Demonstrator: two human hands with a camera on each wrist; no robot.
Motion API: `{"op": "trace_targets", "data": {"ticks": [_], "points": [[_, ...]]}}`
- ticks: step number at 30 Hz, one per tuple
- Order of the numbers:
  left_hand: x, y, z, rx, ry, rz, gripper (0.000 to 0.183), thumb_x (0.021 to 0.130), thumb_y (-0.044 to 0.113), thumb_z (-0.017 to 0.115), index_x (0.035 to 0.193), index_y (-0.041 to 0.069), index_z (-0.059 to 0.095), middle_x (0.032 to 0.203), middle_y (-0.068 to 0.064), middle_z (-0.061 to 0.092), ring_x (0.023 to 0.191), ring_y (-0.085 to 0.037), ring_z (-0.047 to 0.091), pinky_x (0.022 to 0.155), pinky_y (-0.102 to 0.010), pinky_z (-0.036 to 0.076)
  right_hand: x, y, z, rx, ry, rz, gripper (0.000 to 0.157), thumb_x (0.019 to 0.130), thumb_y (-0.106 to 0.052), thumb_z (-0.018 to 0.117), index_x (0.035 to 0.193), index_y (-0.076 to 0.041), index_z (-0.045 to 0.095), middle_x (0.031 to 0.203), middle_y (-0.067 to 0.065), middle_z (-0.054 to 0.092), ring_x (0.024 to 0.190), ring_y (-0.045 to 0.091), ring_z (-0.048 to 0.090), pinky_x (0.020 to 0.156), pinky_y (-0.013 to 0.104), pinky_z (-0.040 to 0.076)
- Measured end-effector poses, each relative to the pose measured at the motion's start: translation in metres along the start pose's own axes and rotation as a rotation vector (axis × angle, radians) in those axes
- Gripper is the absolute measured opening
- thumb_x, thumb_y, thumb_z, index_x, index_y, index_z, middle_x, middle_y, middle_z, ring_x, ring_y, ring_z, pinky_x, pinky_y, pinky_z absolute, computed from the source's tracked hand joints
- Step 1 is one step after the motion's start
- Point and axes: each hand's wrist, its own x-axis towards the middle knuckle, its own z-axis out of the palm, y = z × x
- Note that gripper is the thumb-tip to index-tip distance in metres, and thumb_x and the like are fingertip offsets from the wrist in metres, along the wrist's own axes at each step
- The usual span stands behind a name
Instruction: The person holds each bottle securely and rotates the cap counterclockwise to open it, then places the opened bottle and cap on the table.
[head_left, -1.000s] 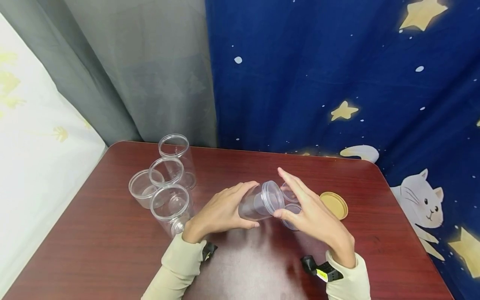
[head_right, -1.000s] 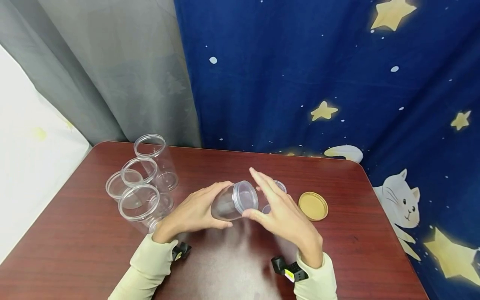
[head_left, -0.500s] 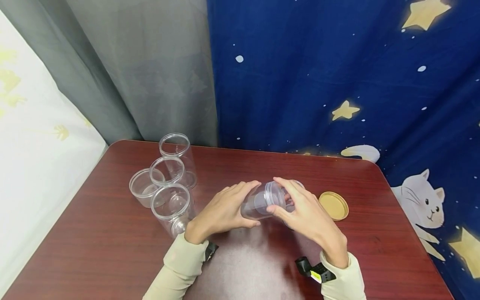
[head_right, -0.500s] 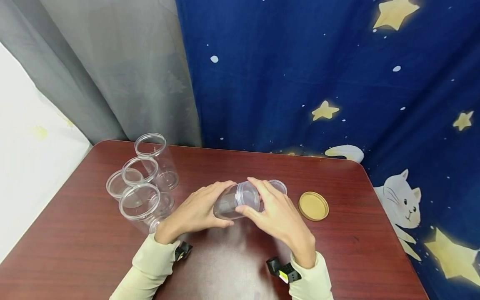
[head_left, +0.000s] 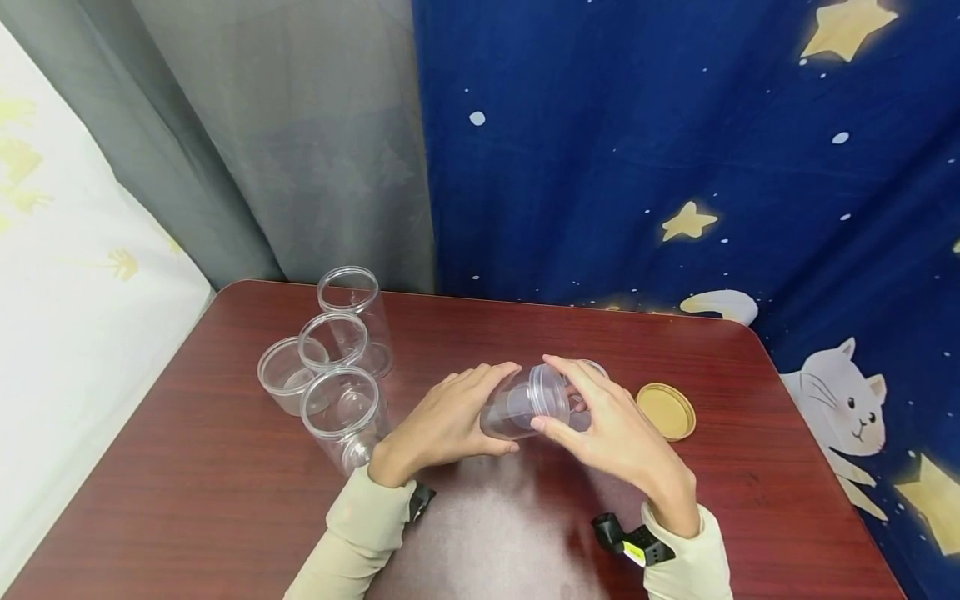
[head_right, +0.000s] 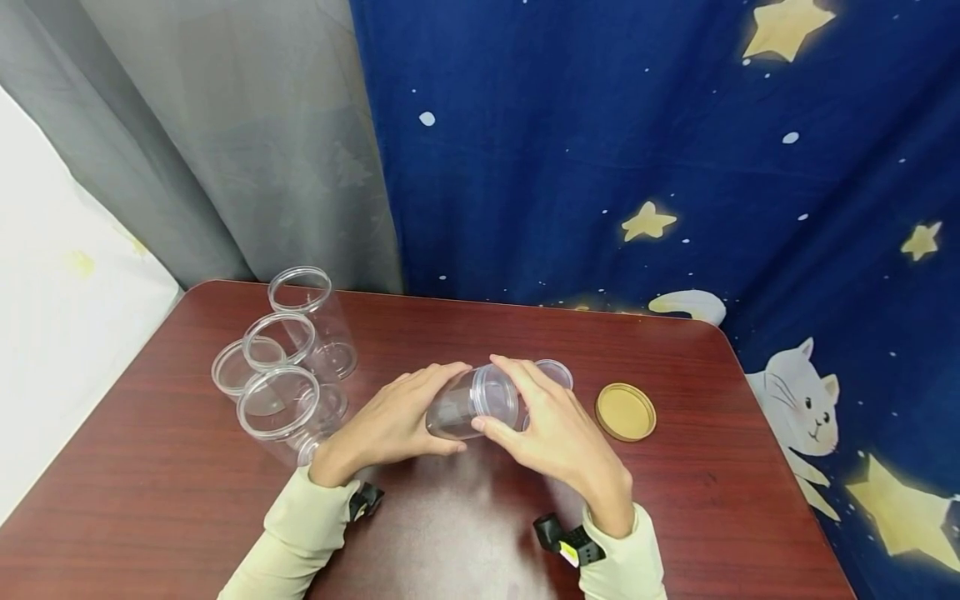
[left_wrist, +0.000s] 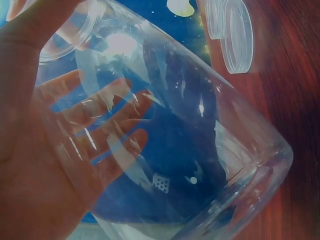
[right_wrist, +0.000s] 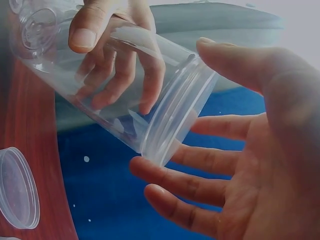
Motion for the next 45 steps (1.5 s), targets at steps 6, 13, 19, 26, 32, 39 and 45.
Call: {"op": "trace_targets", "data": {"ticks": [6,13,19,26,32,39,45], "points": [[0.0001,-0.0009,0.0004,-0.001,0.004,0.001,0.095,0.069,0.054,0.083,0.146,0.018,0.043,0.122,0.001,0.061,0.109,-0.014,0.058,0.089,-0.036,0.049,0.0000,0.0006,-0.0003,0.010,0.007,-0.021,0.070,0.086,-0.046,0.073,0.147,-0.028,0.045,0.134,-0.003,0.056,0.107,0.013,0.059,0.087,0.041,0.051],[0.0000,-0.0016,0.0002,-0.008,0.002,0.003,0.094,0.069,0.055,0.083,0.146,0.018,0.043,0.122,0.001,0.061,0.109,-0.013,0.058,0.089,-0.036,0.048,-0.0006,0.0005,-0.0005,0.011,-0.002,-0.018,0.070,0.085,-0.044,0.074,0.147,-0.027,0.045,0.140,-0.003,0.053,0.116,0.019,0.057,0.092,0.044,0.050],[-0.0010,-0.0025,-0.0010,-0.010,0.005,0.011,0.094,0.069,0.055,0.083,0.147,0.018,0.043,0.122,0.001,0.061,0.109,-0.013,0.057,0.090,-0.036,0.048,-0.0003,-0.0003,-0.0011,0.032,-0.011,-0.043,0.071,0.084,-0.040,0.076,0.147,-0.028,0.044,0.144,-0.004,0.049,0.123,0.017,0.053,0.095,0.044,0.050],[-0.0016,-0.0024,-0.0021,-0.022,-0.001,0.007,0.094,0.070,0.054,0.082,0.147,0.019,0.042,0.125,0.001,0.060,0.111,-0.013,0.057,0.092,-0.036,0.048,-0.0007,0.0015,-0.0023,0.053,-0.018,-0.091,0.077,0.084,-0.034,0.077,0.151,-0.033,0.038,0.147,-0.006,0.044,0.131,0.016,0.046,0.097,0.044,0.049],[-0.0013,-0.0013,-0.0030,-0.031,-0.004,0.006,0.095,0.070,0.055,0.082,0.147,0.019,0.042,0.126,0.001,0.060,0.112,-0.013,0.057,0.092,-0.037,0.048,-0.0008,0.0018,-0.0035,0.061,-0.031,-0.129,0.079,0.082,-0.027,0.077,0.151,-0.030,0.039,0.148,-0.005,0.042,0.128,0.015,0.047,0.093,0.039,0.052],[-0.0012,-0.0008,-0.0039,-0.027,-0.008,0.010,0.094,0.069,0.056,0.083,0.146,0.019,0.043,0.124,0.002,0.061,0.110,-0.012,0.057,0.091,-0.036,0.048,-0.0008,0.0016,-0.0054,0.082,-0.049,-0.155,0.076,0.079,-0.021,0.078,0.147,-0.026,0.044,0.147,-0.005,0.041,0.128,0.013,0.045,0.092,0.035,0.052],[-0.0011,-0.0008,-0.0041,-0.045,-0.017,0.014,0.094,0.068,0.054,0.084,0.146,0.020,0.043,0.125,0.002,0.060,0.112,-0.012,0.057,0.091,-0.037,0.048,-0.0006,0.0020,-0.0057,0.098,-0.049,-0.190,0.073,0.076,-0.018,0.078,0.143,-0.021,0.047,0.147,-0.001,0.042,0.131,0.015,0.043,0.092,0.034,0.052]]}}
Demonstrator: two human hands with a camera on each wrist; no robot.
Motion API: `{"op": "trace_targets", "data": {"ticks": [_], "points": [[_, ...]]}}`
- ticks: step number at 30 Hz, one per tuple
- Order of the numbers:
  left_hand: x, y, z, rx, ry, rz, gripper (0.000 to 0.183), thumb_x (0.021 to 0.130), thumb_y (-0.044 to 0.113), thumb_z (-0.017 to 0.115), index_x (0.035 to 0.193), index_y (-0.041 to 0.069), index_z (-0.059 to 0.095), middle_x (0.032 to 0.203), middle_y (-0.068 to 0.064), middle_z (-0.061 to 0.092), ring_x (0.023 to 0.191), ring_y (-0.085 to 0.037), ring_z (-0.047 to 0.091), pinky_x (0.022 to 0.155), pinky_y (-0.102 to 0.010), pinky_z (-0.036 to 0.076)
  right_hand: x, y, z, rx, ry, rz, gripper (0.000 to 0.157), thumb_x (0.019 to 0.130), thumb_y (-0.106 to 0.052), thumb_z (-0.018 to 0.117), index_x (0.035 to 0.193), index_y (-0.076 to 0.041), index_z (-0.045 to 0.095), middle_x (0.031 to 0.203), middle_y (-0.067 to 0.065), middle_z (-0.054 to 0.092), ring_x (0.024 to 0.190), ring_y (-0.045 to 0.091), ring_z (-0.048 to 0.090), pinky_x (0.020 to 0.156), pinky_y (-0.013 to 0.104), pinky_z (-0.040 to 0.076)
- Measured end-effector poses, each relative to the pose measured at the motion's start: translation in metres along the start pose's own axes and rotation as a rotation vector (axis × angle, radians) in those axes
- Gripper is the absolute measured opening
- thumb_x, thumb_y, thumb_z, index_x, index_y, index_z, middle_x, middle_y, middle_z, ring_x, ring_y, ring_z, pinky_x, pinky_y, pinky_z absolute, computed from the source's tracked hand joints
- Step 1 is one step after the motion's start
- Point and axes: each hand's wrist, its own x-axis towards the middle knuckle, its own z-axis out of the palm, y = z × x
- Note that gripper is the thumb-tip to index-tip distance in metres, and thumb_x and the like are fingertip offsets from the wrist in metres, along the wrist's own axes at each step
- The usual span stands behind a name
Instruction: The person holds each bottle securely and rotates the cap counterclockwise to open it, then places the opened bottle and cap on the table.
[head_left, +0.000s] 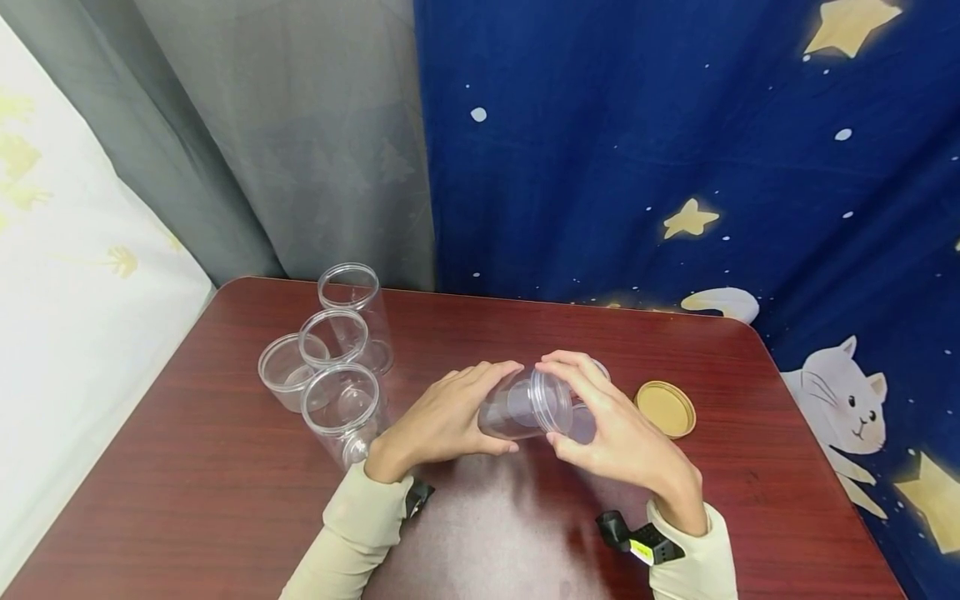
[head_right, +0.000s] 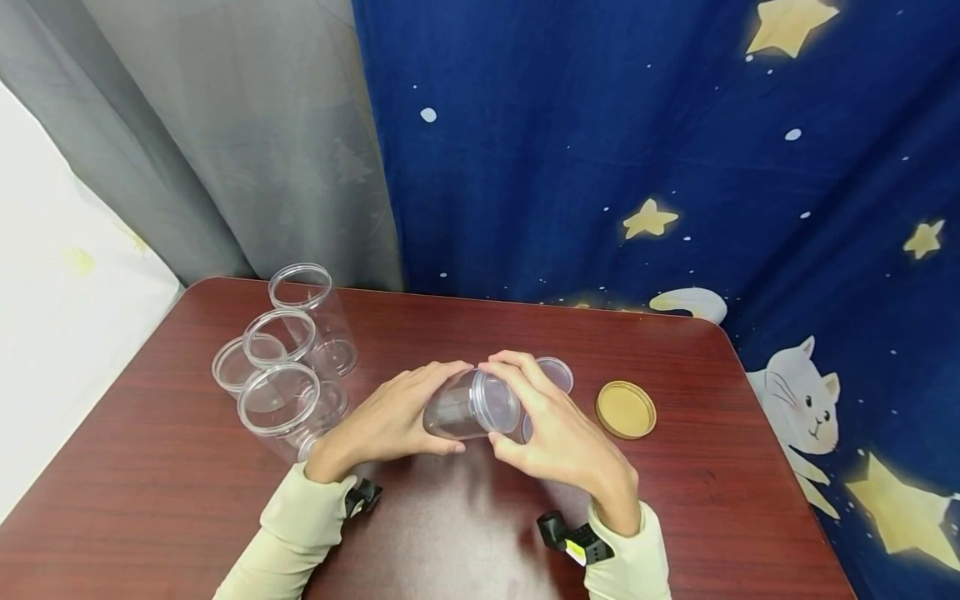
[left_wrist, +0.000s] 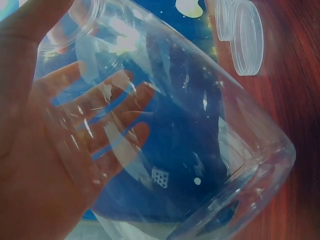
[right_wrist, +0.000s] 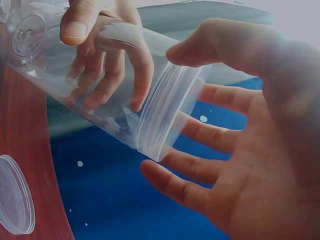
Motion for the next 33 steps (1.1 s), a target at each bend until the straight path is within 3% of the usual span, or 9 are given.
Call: {"op": "trace_targets", "data": {"ticks": [12,19,24,28,33], "points": [[0.0006,0.0002,-0.0007,-0.010,-0.013,0.004,0.095,0.068,0.054,0.084,0.146,0.020,0.043,0.127,0.002,0.060,0.114,-0.012,0.057,0.092,-0.037,0.048,0.0005,0.0013,-0.0004,0.010,-0.009,-0.043,0.071,0.073,-0.012,0.076,0.138,-0.020,0.048,0.148,-0.001,0.039,0.135,0.019,0.040,0.093,0.043,0.051],[-0.0005,-0.0007,0.0005,-0.020,-0.022,0.002,0.094,0.068,0.054,0.084,0.146,0.019,0.043,0.126,0.002,0.060,0.113,-0.013,0.057,0.092,-0.038,0.049,-0.0004,0.0014,0.0001,-0.002,-0.030,-0.068,0.072,0.073,-0.010,0.074,0.138,-0.018,0.046,0.152,0.001,0.035,0.138,0.021,0.039,0.099,0.035,0.046],[-0.0009,-0.0015,0.0010,-0.010,-0.020,-0.003,0.094,0.069,0.053,0.084,0.147,0.019,0.043,0.125,0.001,0.060,0.112,-0.013,0.057,0.092,-0.038,0.049,0.0001,0.0013,0.0017,-0.012,-0.037,-0.074,0.076,0.077,-0.016,0.077,0.144,-0.017,0.041,0.157,0.002,0.030,0.141,0.023,0.036,0.105,0.039,0.042],[-0.0011,-0.0015,0.0005,0.000,-0.012,-0.001,0.094,0.069,0.051,0.085,0.147,0.019,0.043,0.123,0.001,0.060,0.111,-0.014,0.057,0.090,-0.037,0.049,0.0003,-0.0002,0.0014,0.017,-0.025,-0.026,0.086,0.081,-0.027,0.080,0.152,-0.020,0.033,0.160,-0.001,0.026,0.144,0.020,0.033,0.108,0.042,0.040],[-0.0008,-0.0012,0.0005,0.034,-0.004,0.010,0.094,0.069,0.053,0.084,0.147,0.018,0.043,0.123,0.001,0.061,0.110,-0.013,0.057,0.089,-0.036,0.048,0.0014,0.0001,0.0031,0.045,0.021,0.059,0.085,0.085,-0.030,0.077,0.155,-0.024,0.029,0.155,-0.002,0.034,0.134,0.019,0.045,0.103,0.042,0.046]]}}
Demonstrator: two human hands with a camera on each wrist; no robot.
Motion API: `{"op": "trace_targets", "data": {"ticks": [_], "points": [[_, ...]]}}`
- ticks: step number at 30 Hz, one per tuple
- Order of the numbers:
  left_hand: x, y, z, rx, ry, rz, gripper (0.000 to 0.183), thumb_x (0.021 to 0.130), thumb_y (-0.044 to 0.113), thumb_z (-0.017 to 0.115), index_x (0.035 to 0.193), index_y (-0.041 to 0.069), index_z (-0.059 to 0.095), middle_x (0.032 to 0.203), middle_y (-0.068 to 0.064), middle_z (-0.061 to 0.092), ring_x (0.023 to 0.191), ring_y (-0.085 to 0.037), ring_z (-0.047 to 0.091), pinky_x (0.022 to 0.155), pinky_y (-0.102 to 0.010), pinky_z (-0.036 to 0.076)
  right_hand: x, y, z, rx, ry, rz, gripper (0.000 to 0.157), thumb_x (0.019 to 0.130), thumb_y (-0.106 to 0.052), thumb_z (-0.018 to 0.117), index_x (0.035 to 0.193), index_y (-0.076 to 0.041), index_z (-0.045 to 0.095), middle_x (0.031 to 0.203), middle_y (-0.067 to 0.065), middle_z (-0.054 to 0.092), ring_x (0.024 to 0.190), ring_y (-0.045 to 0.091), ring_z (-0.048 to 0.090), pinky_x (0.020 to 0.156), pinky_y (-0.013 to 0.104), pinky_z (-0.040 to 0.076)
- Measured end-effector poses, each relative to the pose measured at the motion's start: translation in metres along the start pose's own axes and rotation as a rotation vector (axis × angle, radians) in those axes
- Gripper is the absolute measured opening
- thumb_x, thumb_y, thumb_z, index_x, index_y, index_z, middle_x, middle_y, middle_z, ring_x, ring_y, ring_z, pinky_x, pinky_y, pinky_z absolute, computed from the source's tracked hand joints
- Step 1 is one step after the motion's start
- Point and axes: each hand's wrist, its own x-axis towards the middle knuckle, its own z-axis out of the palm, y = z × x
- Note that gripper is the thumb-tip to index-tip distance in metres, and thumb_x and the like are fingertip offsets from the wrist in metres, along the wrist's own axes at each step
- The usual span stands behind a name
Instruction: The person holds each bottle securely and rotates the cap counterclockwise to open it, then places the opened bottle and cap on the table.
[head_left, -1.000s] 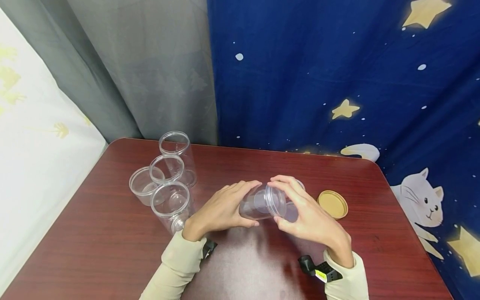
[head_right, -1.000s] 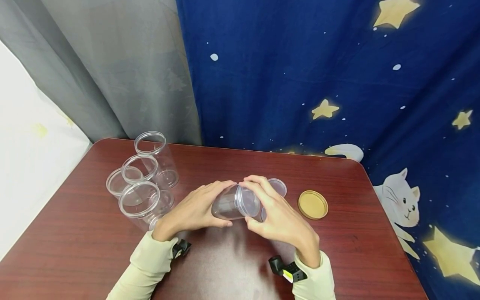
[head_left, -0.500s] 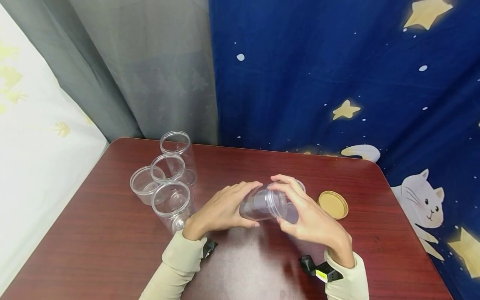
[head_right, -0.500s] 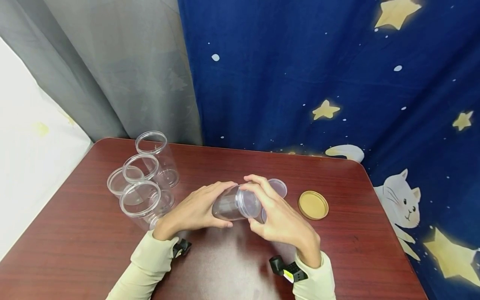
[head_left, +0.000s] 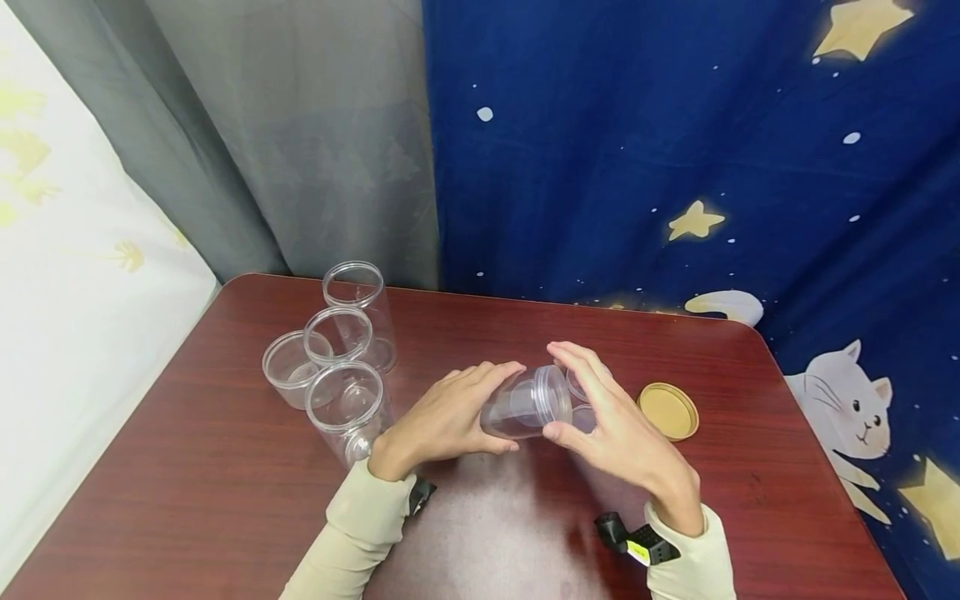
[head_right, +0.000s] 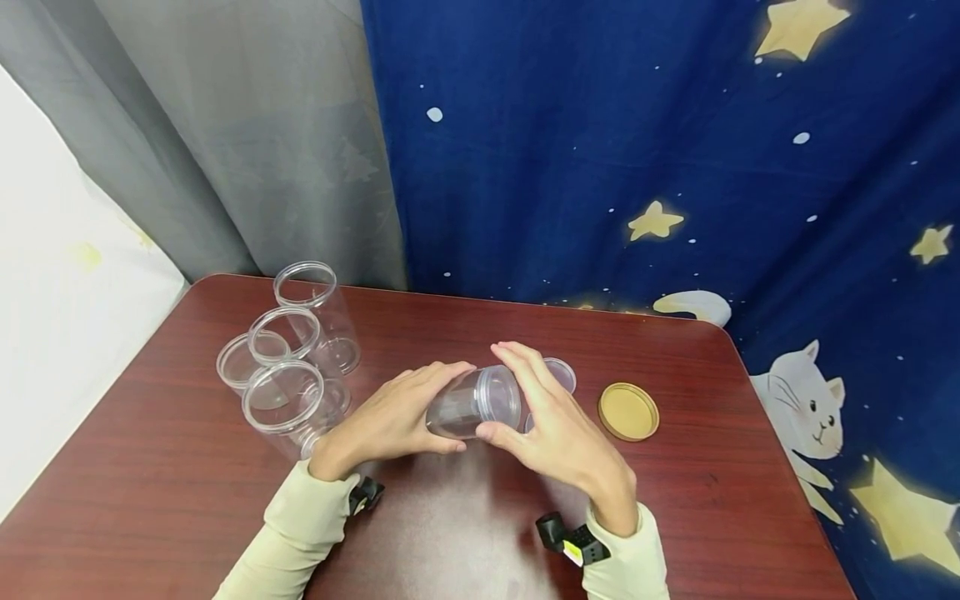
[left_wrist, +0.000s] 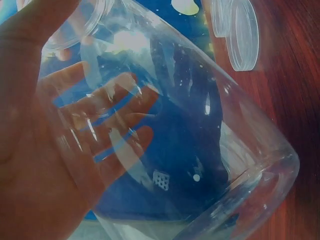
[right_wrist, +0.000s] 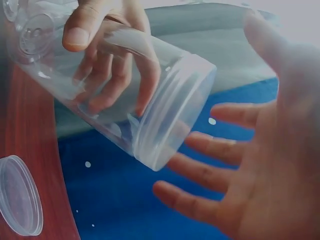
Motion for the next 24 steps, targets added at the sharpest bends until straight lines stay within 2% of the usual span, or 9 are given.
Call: {"op": "trace_targets", "data": {"ticks": [4,11,14,19,24], "points": [[0.0000,0.0004,0.0006,0.020,0.003,0.010,0.093,0.070,0.052,0.084,0.146,0.019,0.043,0.121,0.002,0.061,0.108,-0.013,0.058,0.089,-0.035,0.048,0.0013,-0.0003,0.0035,-0.063,0.020,0.082,0.076,0.089,-0.039,0.072,0.153,-0.025,0.033,0.147,-0.002,0.044,0.122,0.017,0.052,0.096,0.044,0.049],[0.0002,0.0004,0.0026,0.050,0.006,0.019,0.093,0.069,0.053,0.084,0.146,0.019,0.043,0.119,0.002,0.061,0.106,-0.014,0.058,0.087,-0.035,0.048,0.0020,-0.0005,0.0062,-0.130,0.005,0.192,0.069,0.086,-0.054,0.070,0.144,-0.024,0.048,0.135,-0.002,0.058,0.109,0.021,0.061,0.090,0.044,0.050],[0.0003,0.0001,0.0030,0.060,0.006,0.018,0.094,0.069,0.052,0.085,0.146,0.019,0.043,0.119,0.001,0.061,0.105,-0.014,0.058,0.087,-0.034,0.048,0.0015,-0.0001,0.0051,-0.113,-0.019,0.212,0.069,0.086,-0.055,0.069,0.144,-0.026,0.047,0.133,-0.002,0.059,0.105,0.018,0.064,0.087,0.042,0.052],[0.0001,0.0000,0.0031,0.062,0.007,0.009,0.095,0.068,0.051,0.086,0.146,0.018,0.043,0.120,0.000,0.062,0.106,-0.015,0.059,0.087,-0.035,0.048,0.0006,0.0016,0.0030,-0.025,-0.061,0.245,0.068,0.087,-0.053,0.069,0.145,-0.029,0.045,0.125,0.001,0.064,0.090,0.007,0.068,0.079,0.033,0.057],[0.0003,0.0003,0.0032,0.061,0.000,0.013,0.094,0.070,0.054,0.084,0.147,0.019,0.043,0.119,0.001,0.061,0.106,-0.014,0.059,0.087,-0.034,0.048,-0.0002,0.0048,0.0016,0.022,-0.060,0.206,0.064,0.087,-0.044,0.073,0.143,-0.024,0.047,0.117,0.004,0.067,0.083,0.004,0.068,0.073,0.027,0.057]]}}
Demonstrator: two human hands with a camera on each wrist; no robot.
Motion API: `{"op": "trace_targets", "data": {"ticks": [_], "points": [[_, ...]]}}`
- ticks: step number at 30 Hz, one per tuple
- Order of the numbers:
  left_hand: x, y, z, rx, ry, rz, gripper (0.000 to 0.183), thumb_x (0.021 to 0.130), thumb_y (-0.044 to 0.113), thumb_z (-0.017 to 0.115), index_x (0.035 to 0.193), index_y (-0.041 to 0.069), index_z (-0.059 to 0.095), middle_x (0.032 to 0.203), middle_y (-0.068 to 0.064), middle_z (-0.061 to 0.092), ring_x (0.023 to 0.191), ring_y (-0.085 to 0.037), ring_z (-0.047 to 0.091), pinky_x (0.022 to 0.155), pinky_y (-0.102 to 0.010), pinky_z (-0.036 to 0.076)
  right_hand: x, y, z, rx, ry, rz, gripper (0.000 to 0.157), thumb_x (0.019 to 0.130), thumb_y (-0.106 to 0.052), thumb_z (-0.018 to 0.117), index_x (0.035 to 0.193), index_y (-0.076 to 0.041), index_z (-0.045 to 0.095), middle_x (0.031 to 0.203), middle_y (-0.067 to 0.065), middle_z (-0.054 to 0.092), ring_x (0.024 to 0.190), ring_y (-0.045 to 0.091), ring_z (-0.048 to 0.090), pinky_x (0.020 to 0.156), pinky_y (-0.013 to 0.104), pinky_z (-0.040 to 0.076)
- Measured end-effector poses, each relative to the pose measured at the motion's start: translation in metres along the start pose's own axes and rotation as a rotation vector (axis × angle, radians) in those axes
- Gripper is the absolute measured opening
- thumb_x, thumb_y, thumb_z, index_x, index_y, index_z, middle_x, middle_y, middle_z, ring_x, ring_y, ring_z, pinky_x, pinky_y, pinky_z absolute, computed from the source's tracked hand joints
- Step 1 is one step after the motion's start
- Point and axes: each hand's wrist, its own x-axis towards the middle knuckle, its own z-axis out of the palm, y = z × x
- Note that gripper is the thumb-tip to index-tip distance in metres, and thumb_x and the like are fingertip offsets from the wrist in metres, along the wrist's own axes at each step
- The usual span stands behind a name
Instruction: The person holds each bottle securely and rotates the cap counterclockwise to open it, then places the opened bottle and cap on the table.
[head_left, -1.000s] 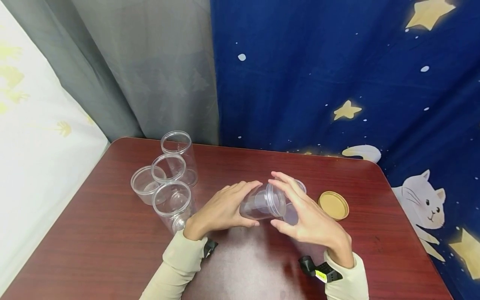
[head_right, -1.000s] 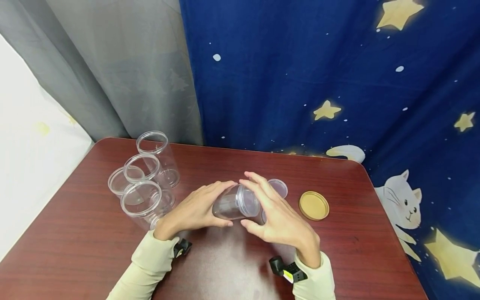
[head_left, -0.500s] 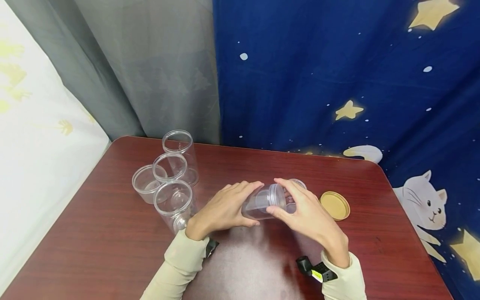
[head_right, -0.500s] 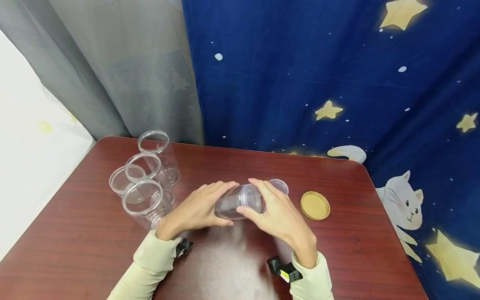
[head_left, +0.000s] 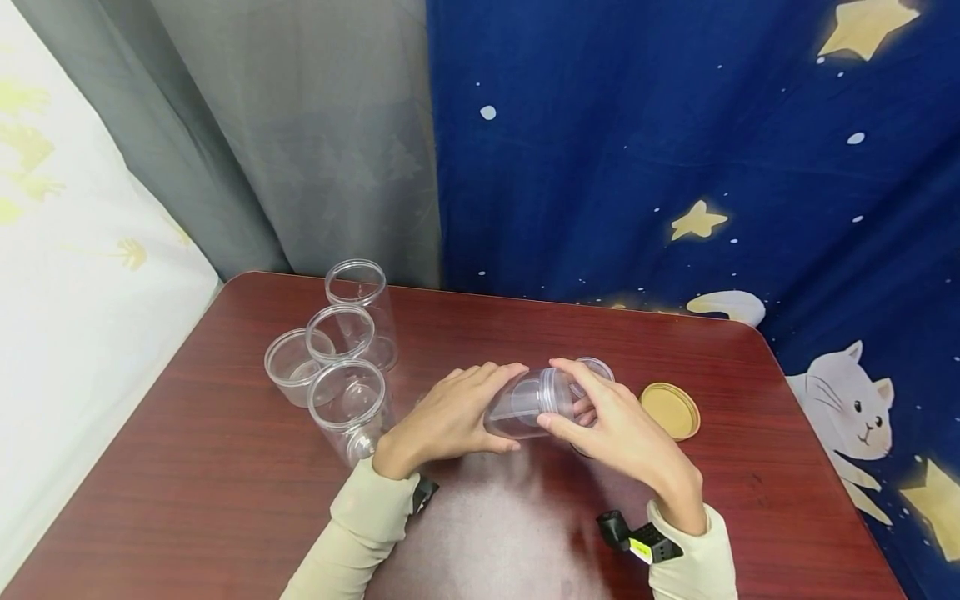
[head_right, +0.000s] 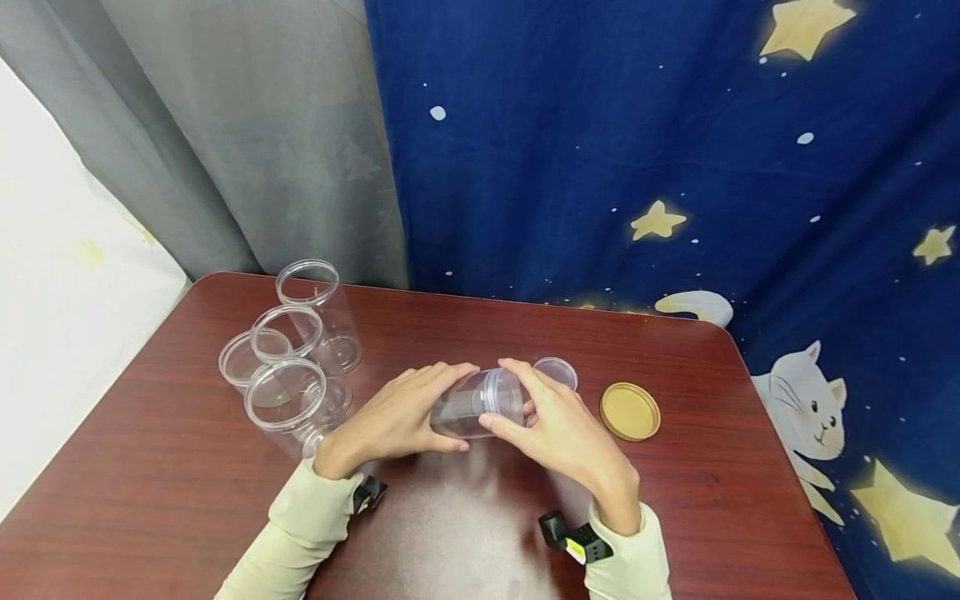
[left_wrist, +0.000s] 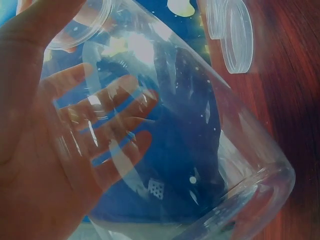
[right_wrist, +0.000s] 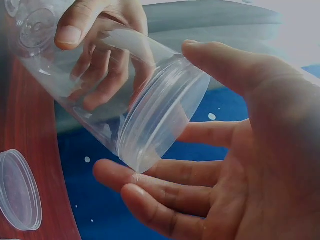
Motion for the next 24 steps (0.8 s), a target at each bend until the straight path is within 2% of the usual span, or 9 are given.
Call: {"op": "trace_targets", "data": {"ticks": [6,16,24], "points": [[0.0002,0.0006,0.0001,-0.002,-0.007,-0.003,0.094,0.070,0.056,0.083,0.148,0.020,0.042,0.120,0.003,0.061,0.107,-0.013,0.058,0.088,-0.034,0.047,-0.0003,0.0028,-0.0012,0.023,0.007,-0.025,0.064,0.085,-0.039,0.077,0.141,-0.026,0.050,0.118,-0.001,0.065,0.083,0.005,0.066,0.072,0.025,0.056],[0.0012,0.0004,-0.0018,-0.033,-0.027,-0.014,0.095,0.070,0.058,0.081,0.148,0.019,0.043,0.124,0.003,0.061,0.111,-0.013,0.057,0.091,-0.034,0.047,-0.0025,-0.0004,-0.0047,-0.002,-0.006,-0.028,0.066,0.083,-0.043,0.078,0.141,-0.035,0.047,0.123,-0.005,0.058,0.094,0.010,0.064,0.076,0.030,0.056],[0.0005,-0.0019,-0.0014,-0.074,-0.036,-0.020,0.093,0.070,0.057,0.082,0.146,0.021,0.044,0.124,0.003,0.061,0.112,-0.012,0.057,0.092,-0.035,0.047,-0.0009,0.0031,-0.0060,0.009,-0.001,-0.132,0.066,0.082,-0.035,0.081,0.140,-0.030,0.050,0.124,-0.008,0.056,0.093,0.011,0.066,0.078,0.031,0.056]]}}
